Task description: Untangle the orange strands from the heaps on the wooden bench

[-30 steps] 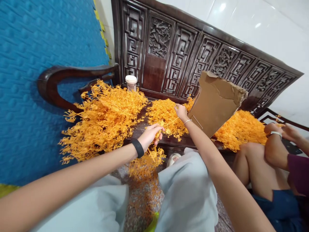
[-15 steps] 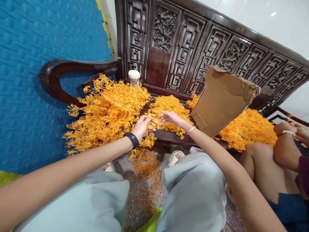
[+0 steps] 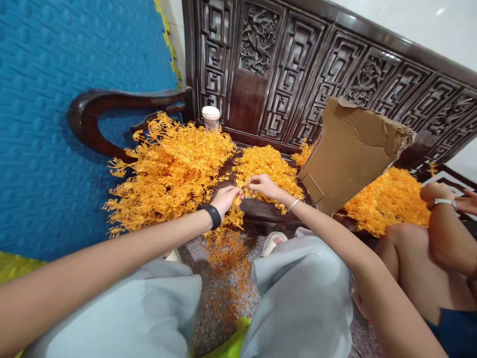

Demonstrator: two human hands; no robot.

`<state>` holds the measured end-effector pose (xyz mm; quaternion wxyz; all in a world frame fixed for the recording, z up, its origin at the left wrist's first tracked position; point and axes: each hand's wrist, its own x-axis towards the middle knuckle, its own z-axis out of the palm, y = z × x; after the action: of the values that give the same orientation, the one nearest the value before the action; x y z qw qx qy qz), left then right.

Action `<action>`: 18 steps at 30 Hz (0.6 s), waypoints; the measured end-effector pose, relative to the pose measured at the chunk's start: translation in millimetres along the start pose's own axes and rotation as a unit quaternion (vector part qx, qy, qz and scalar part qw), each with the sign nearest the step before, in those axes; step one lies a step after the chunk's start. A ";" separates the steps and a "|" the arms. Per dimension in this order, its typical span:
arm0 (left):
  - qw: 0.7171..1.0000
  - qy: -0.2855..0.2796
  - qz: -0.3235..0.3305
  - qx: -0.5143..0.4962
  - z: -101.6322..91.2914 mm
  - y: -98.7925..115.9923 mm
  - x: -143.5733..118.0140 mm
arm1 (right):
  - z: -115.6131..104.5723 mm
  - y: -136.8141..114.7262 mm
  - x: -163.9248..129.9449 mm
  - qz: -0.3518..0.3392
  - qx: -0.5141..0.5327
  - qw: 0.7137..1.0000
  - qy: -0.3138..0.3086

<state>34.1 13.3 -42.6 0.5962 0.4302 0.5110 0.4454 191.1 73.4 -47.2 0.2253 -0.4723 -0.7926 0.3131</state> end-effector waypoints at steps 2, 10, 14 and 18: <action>0.998 -0.038 -0.037 -0.027 2.2 0.6 -1.1 | 0.0 0.3 2.4 -0.022 -0.155 0.986 0.057; 0.994 -0.051 -0.029 -0.096 13.5 15.7 1.2 | -6.5 -3.5 12.4 -0.024 -0.331 0.939 0.092; 0.988 -0.048 -0.047 -0.142 17.5 27.2 -3.4 | -11.7 -4.8 26.7 -0.025 -0.345 0.932 0.108; 0.987 -0.088 -0.047 -0.125 23.5 31.4 -32.1 | -51.2 10.3 41.0 0.119 -0.306 0.923 0.198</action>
<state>51.9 -11.9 -2.5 0.7081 0.3653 0.4164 0.4378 212.2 128.1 -16.0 0.1826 -0.6617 -0.7269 -0.0202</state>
